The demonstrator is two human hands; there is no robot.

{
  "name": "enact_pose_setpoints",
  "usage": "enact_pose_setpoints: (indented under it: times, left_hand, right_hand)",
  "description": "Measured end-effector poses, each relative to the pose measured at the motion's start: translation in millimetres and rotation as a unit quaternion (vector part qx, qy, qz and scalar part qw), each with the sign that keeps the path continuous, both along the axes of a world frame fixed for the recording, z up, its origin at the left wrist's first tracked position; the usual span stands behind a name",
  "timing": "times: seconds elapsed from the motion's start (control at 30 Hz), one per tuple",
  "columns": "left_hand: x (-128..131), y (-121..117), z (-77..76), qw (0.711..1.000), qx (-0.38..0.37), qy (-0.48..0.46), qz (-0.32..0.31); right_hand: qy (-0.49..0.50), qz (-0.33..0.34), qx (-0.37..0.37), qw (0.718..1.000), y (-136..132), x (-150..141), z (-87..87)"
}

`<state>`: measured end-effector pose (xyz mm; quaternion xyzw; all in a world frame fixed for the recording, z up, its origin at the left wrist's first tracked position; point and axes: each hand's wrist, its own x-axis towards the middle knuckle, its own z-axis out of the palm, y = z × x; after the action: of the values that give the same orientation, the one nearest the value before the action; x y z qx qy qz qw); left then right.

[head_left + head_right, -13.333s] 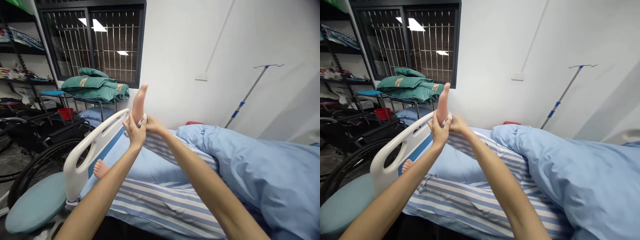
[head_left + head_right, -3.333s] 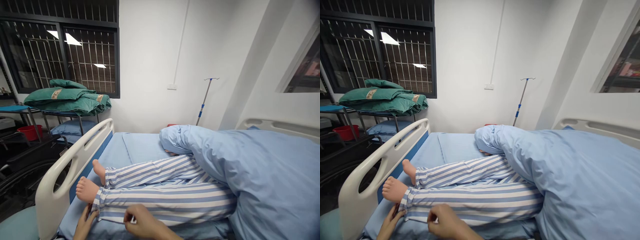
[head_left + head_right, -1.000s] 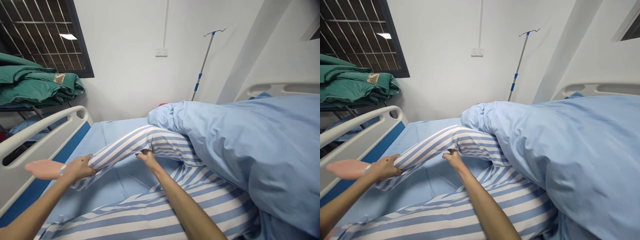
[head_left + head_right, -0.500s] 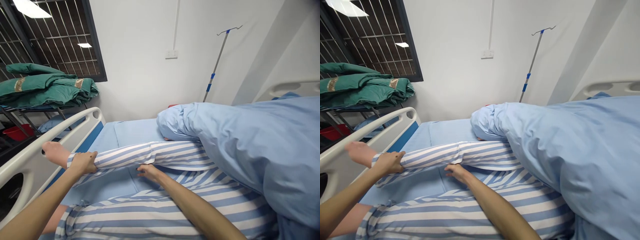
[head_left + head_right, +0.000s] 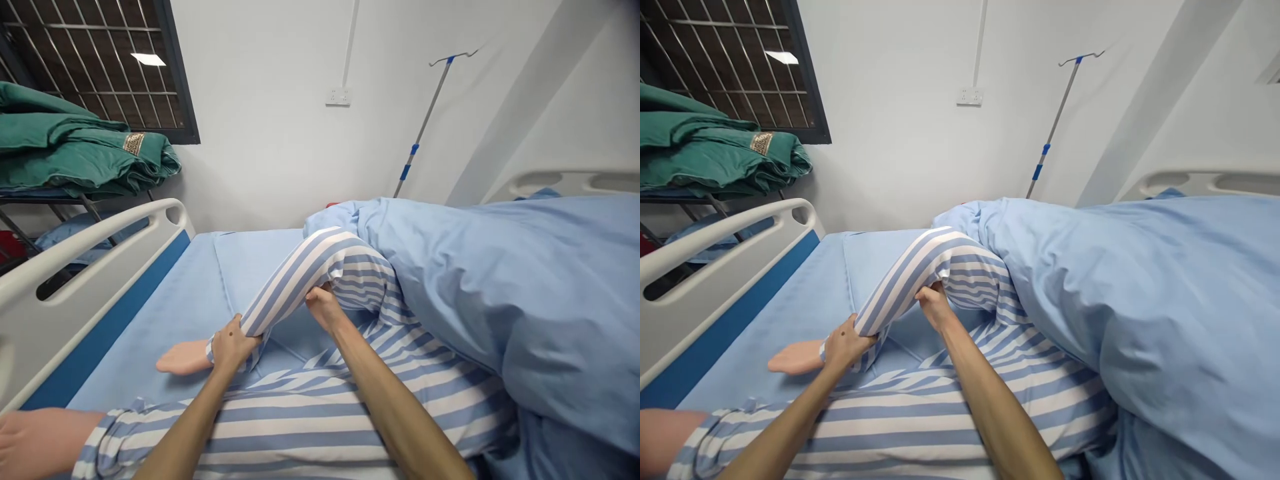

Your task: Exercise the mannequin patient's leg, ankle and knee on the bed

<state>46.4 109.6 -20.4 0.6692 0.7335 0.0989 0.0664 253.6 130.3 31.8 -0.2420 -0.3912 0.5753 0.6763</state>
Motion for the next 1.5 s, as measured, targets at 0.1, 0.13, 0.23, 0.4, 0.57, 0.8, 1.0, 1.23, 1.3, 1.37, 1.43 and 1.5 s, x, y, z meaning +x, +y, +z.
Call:
enact_pose_setpoints:
  times: [0.1,0.13,0.23,0.4,0.57,0.8,1.0,1.23,1.3,1.37,1.43,1.5]
  left_hand:
    - [-13.2,3.0,7.5,1.000,-0.005,0.019,-0.015]
    - [-22.2,4.1,12.2,0.999,-0.006,0.034,-0.018]
    - [-57.8,6.3,32.4,0.995,-0.012,0.093,-0.026]
    - [-119.3,6.8,86.3,0.975,-0.008,0.210,-0.076]
    - [-136.4,10.6,130.7,0.939,-0.028,0.316,-0.130]
    - [-135.4,9.4,126.3,0.941,-0.046,0.314,-0.116]
    - [-120.6,20.8,105.4,0.974,-0.030,0.214,-0.064]
    - [-8.5,16.0,34.6,1.000,0.002,0.007,0.001]
    - [9.3,10.6,17.1,1.000,-0.011,-0.025,0.000]
    - [10.3,9.1,7.7,0.999,-0.026,-0.038,-0.014]
    - [-2.5,11.6,8.0,0.999,-0.037,-0.030,-0.025]
    - [-23.7,16.0,17.8,0.999,-0.040,-0.002,-0.019]
  right_hand:
    - [-0.024,0.007,-0.001,1.000,0.4,-1.6,-2.7]
    - [-0.031,0.013,-0.004,0.999,0.0,-3.7,-4.2]
    - [-0.049,0.046,-0.024,0.997,-3.0,-13.7,-11.5]
    - [-0.065,0.148,-0.113,0.980,-10.7,-36.1,-37.6]
    - [-0.140,0.296,-0.233,0.916,-16.9,-48.2,-62.4]
    - [-0.160,0.325,-0.234,0.902,-14.0,-48.9,-63.0]
    - [-0.085,0.232,-0.126,0.961,-1.1,-30.7,-34.1]
    - [-0.077,0.059,0.003,0.995,0.4,11.7,9.5]
    - [-0.102,0.031,0.008,0.994,-1.0,17.2,10.9]
    - [-0.115,0.035,0.019,0.993,-1.2,17.8,9.1]
    - [-0.120,0.057,0.029,0.991,-0.4,14.8,6.4]
    - [-0.122,0.078,0.033,0.989,0.3,9.8,3.2]
